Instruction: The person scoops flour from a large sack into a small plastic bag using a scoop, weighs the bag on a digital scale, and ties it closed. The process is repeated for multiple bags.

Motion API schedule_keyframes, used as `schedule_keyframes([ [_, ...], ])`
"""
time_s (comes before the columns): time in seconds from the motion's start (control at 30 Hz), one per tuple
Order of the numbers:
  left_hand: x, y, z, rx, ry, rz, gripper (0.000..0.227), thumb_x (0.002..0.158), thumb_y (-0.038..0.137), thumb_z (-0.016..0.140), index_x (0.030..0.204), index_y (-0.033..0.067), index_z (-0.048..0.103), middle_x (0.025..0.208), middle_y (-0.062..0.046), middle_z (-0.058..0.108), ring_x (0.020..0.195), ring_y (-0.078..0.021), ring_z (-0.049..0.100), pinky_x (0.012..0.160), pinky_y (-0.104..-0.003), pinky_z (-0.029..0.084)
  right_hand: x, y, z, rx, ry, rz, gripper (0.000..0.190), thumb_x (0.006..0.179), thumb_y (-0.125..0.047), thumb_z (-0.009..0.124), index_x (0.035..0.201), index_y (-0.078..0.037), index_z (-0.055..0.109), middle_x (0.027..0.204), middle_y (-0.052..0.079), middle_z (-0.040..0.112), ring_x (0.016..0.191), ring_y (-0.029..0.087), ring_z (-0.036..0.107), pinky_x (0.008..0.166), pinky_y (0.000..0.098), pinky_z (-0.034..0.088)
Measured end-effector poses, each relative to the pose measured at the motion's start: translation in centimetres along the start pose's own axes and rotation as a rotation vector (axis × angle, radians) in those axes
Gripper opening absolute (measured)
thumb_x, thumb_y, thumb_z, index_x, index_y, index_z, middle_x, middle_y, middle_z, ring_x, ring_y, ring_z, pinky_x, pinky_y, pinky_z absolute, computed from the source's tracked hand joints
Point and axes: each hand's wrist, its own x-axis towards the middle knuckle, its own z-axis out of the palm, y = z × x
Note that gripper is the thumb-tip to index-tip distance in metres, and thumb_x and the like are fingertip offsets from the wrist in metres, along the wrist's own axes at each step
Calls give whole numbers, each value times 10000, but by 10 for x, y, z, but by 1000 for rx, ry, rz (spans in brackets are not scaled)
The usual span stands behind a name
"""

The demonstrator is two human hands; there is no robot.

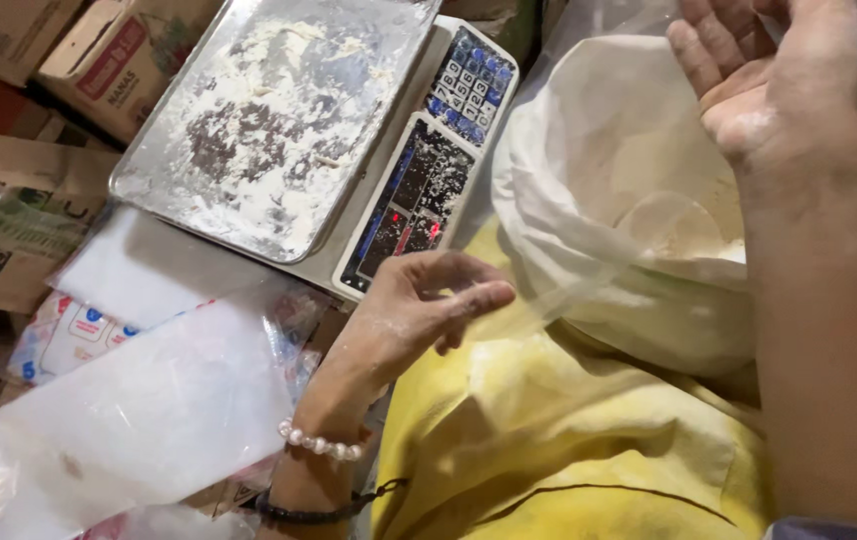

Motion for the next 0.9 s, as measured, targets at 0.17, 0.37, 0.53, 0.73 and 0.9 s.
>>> schedule_keyframes([
  [0.17,2,-8,1,-173,-158,152,227,876,241,792,1025,70,809,915,-25,794,808,-75,678,741,-258,565,19,9,-21,-19,-7,5,229,950,-247,720,1016,-67,595,1029,92,726,1094,322,733,1099,549,503],
  [0.37,20,-13,16,-302,-99,276,216,913,208,775,1059,51,799,921,-66,791,813,-105,681,746,-259,539,27,21,-31,-164,70,98,188,952,-295,620,975,-111,589,1109,104,709,1153,359,641,1091,593,498],
  [0.53,40,-3,35,-290,-85,346,228,918,254,757,1058,77,786,929,-53,793,828,-97,708,761,-256,570,20,27,-31,-239,52,146,201,982,-324,591,1001,-125,609,1147,108,690,1139,336,664,1046,622,530],
  [0.73,77,12,56,-259,-68,383,244,904,282,774,1001,59,784,873,-38,777,759,-81,664,702,-231,540,4,20,-18,-462,16,152,213,993,-351,570,1039,-149,620,1161,67,701,1119,284,654,970,550,517],
  [0.9,113,20,76,-335,-37,367,286,883,291,803,952,15,775,799,-23,739,697,-77,611,646,-228,506,-14,14,-11,-613,18,126,174,983,-317,596,1042,-158,633,1095,31,730,1052,210,686,943,455,541],
])
